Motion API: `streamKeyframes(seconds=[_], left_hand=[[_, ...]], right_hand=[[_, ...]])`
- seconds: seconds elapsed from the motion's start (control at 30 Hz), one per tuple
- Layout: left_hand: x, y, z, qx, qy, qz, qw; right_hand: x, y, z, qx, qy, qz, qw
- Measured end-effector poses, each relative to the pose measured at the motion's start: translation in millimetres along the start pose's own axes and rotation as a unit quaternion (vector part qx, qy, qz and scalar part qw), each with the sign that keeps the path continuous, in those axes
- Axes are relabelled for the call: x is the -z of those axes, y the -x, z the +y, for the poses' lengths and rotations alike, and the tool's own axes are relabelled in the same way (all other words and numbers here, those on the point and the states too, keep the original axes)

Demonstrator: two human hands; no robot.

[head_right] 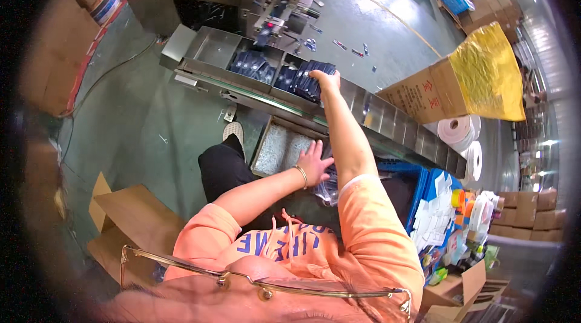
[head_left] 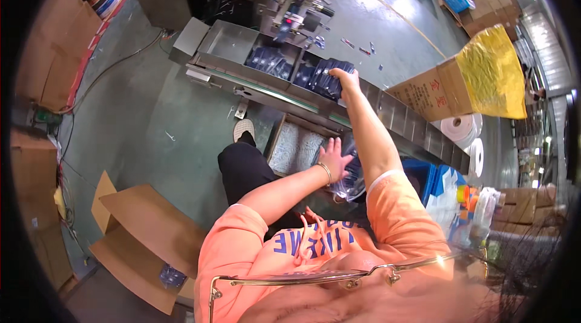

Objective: The person collects packets from the conveyor line and crates, loads them into a clear plastic bag, and seals the bag by hand.

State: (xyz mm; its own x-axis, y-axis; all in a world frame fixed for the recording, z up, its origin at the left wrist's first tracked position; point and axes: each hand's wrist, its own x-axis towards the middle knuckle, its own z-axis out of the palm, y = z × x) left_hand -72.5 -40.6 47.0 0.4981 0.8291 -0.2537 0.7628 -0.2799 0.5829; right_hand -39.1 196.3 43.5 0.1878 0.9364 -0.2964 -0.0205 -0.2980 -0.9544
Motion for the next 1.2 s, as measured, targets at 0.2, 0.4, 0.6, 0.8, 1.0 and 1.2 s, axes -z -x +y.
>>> streamKeyframes(seconds=[0.2, 0.4, 0.6, 0.8, 1.0, 1.2], left_hand=[[-27, -21, -25, 0.052, 0.099, 0.038, 0.993], [-70, -36, -48, 0.029, 0.141, 0.254, 0.956], [-60, -30, -31, -0.018, 0.153, 0.27, 0.95], [-38, -21, -2, 0.083, 0.29, 0.258, 0.918], [-60, -49, -25, 0.279, 0.631, 0.231, 0.686], [-55, -59, 50, 0.283, 0.755, 0.034, 0.59]], right_hand=[[116, 75, -40, 0.04, 0.027, -0.054, 0.997], [203, 175, -3, 0.178, 0.432, -0.146, 0.872], [206, 184, 92, 0.283, 0.667, -0.211, 0.656], [212, 192, 46, 0.295, 0.521, -0.171, 0.782], [265, 149, 127, 0.163, 0.057, 0.157, 0.972], [240, 166, 190, -0.214, -0.287, 0.004, 0.934]])
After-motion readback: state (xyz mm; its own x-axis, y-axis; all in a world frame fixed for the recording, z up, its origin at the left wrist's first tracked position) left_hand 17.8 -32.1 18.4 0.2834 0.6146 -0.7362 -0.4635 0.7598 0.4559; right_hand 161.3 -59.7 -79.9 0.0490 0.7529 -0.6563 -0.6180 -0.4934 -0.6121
